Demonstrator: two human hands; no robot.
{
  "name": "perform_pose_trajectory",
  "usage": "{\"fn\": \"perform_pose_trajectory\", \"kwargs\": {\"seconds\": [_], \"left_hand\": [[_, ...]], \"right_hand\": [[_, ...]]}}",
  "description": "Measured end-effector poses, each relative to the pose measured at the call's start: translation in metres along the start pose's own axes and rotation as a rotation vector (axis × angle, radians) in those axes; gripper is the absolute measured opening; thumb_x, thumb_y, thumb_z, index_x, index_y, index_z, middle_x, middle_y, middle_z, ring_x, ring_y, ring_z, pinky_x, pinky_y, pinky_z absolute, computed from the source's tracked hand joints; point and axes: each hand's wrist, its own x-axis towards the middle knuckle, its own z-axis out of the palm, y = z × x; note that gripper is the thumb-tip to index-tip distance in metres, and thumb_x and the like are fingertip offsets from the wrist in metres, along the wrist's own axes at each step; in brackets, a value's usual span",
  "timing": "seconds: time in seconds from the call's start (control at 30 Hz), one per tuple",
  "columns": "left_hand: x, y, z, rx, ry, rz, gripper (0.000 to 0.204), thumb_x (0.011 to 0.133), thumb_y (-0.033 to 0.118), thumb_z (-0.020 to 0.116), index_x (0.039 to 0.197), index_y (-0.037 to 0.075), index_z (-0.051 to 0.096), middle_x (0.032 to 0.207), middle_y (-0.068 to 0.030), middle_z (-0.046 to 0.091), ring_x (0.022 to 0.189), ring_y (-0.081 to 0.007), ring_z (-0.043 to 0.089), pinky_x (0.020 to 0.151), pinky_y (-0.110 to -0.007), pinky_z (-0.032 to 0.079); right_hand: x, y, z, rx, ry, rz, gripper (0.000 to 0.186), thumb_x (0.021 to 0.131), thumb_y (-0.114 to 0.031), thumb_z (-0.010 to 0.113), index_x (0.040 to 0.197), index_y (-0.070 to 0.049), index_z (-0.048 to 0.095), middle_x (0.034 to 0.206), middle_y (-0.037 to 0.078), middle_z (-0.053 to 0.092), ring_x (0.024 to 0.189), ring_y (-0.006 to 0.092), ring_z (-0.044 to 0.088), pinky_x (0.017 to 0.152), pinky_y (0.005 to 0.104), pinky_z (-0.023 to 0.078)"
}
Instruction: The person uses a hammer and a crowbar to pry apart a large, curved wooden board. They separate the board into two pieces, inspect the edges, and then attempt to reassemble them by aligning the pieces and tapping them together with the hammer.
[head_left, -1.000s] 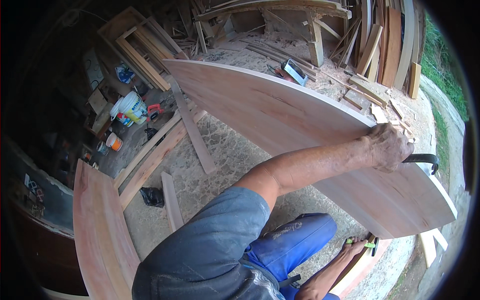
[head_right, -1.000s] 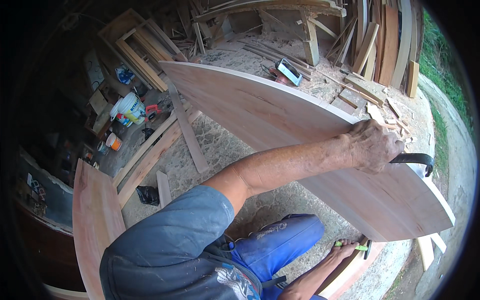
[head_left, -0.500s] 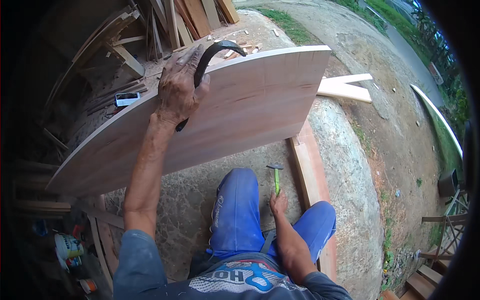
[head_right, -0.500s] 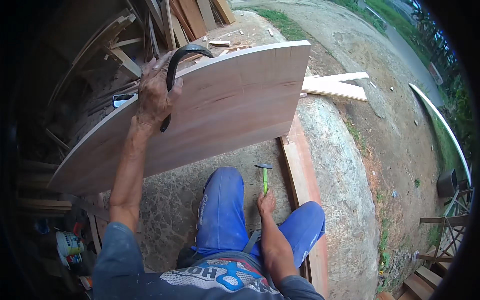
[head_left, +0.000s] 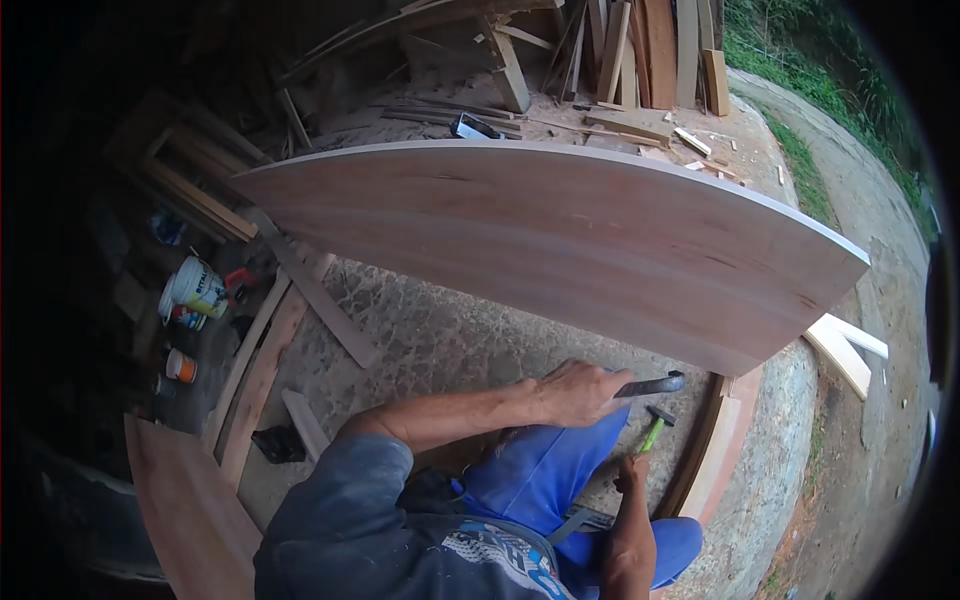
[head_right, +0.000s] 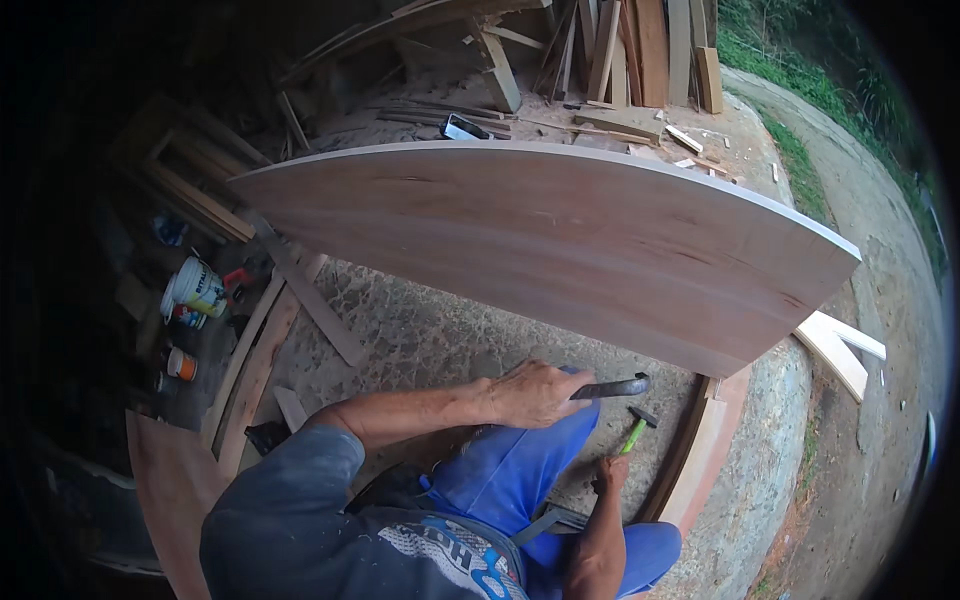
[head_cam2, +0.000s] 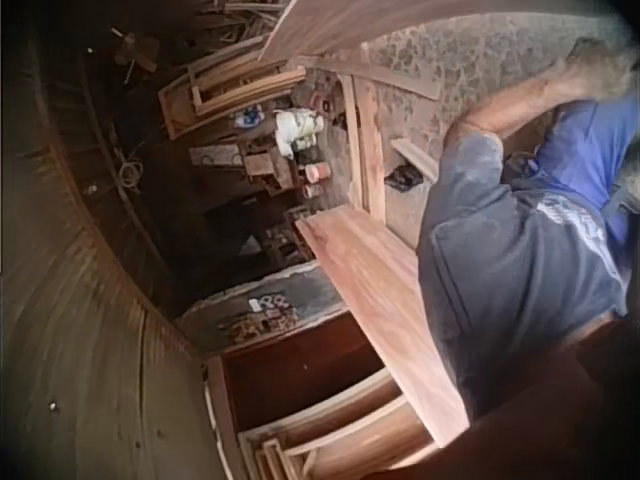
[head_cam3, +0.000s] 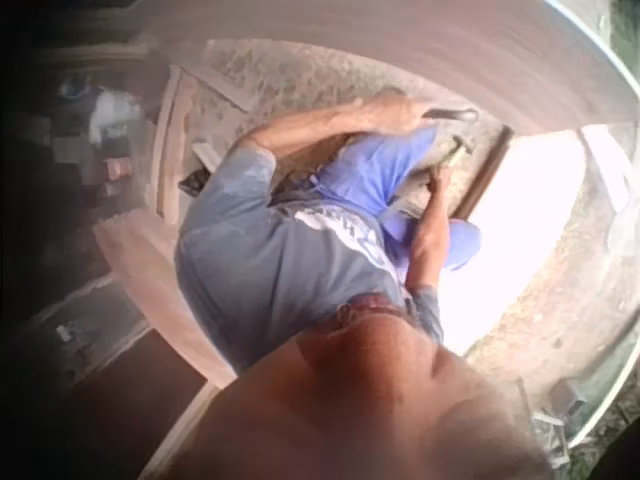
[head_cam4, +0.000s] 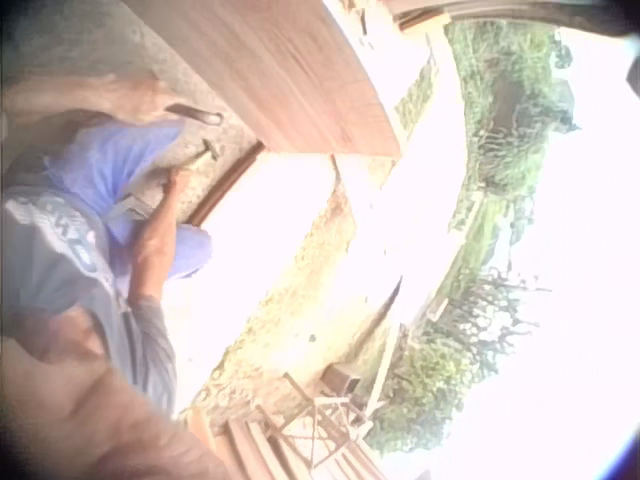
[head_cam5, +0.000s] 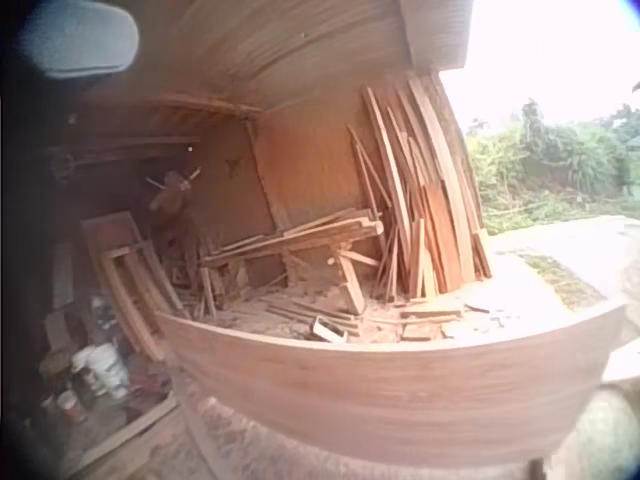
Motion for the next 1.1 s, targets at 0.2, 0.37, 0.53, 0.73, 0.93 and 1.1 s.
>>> {"fn": "perform_pose_trajectory", "kwargs": {"seconds": [0.2,0.37,0.53,0.73,0.93,1.1], "left_hand": [[-0.072,0.029,-0.018,-0.159,-0.066,-0.077,0.027,0.092,0.024,0.063,0.102,0.001,0.053,0.062,-0.0211,0.06,0.063,-0.0425,0.065,0.056,-0.052,0.051],[-0.076,0.073,-0.05,-0.187,-0.047,-0.142,0.027,0.088,0.02,0.062,0.102,-0.001,0.053,0.064,-0.0224,0.062,0.063,-0.0448,0.065,0.056,-0.054,0.052],[-0.104,0.087,-0.039,-0.287,-0.176,-0.419,0.036,0.088,0.022,0.061,0.113,-0.003,0.055,0.084,-0.0286,0.066,0.083,-0.0463,0.066,0.075,-0.055,0.052],[-0.227,0.118,-0.09,-0.503,-0.33,-0.866,0.045,0.088,0.029,0.061,0.118,-0.003,0.056,0.107,-0.0285,0.064,0.101,-0.0443,0.064,0.087,-0.052,0.049],[-0.365,0.114,-0.172,-0.56,0.313,-1.051,0.046,0.091,0.04,0.058,0.116,0.001,0.056,0.108,-0.0252,0.064,0.105,-0.0423,0.062,0.087,-0.048,0.048],[-0.417,0.068,-0.207,-0.516,0.57,-1.333,0.051,0.091,0.043,0.057,0.121,0.001,0.056,0.106,-0.0293,0.065,0.103,-0.0447,0.062,0.087,-0.047,0.051]], "right_hand": [[-0.009,-0.036,-0.071,-0.446,-0.141,-0.098,0.032,0.094,-0.026,0.049,0.106,0.004,0.051,0.092,0.03,0.066,0.078,0.044,0.068,0.063,0.0523,0.056],[-0.043,-0.083,-0.131,-0.349,-0.108,-0.15,0.024,0.078,-0.018,0.055,0.085,0.005,0.058,0.067,0.019,0.061,0.059,0.0311,0.063,0.048,0.0453,0.049],[-0.185,-0.132,-0.158,-0.098,-0.278,-0.051,0.022,0.083,-0.023,0.062,0.08,-0.007,0.046,0.057,0.002,0.044,0.041,0.0158,0.043,0.036,0.0336,0.033],[-0.412,-0.187,-0.207,-0.08,-0.549,0.11,0.026,0.088,-0.027,0.063,0.076,-0.01,0.047,0.053,-0.002,0.038,0.038,0.0114,0.039,0.036,0.0296,0.034],[-0.507,-0.133,-0.255,-0.229,-0.442,0.081,0.026,0.091,-0.024,0.062,0.078,-0.007,0.048,0.055,0.004,0.044,0.041,0.0154,0.045,0.035,0.0332,0.038],[-0.539,-0.169,-0.238,-0.244,-0.343,0.242,0.022,0.089,-0.02,0.062,0.078,-0.009,0.047,0.058,0.004,0.044,0.044,0.0152,0.046,0.038,0.0327,0.038]]}}
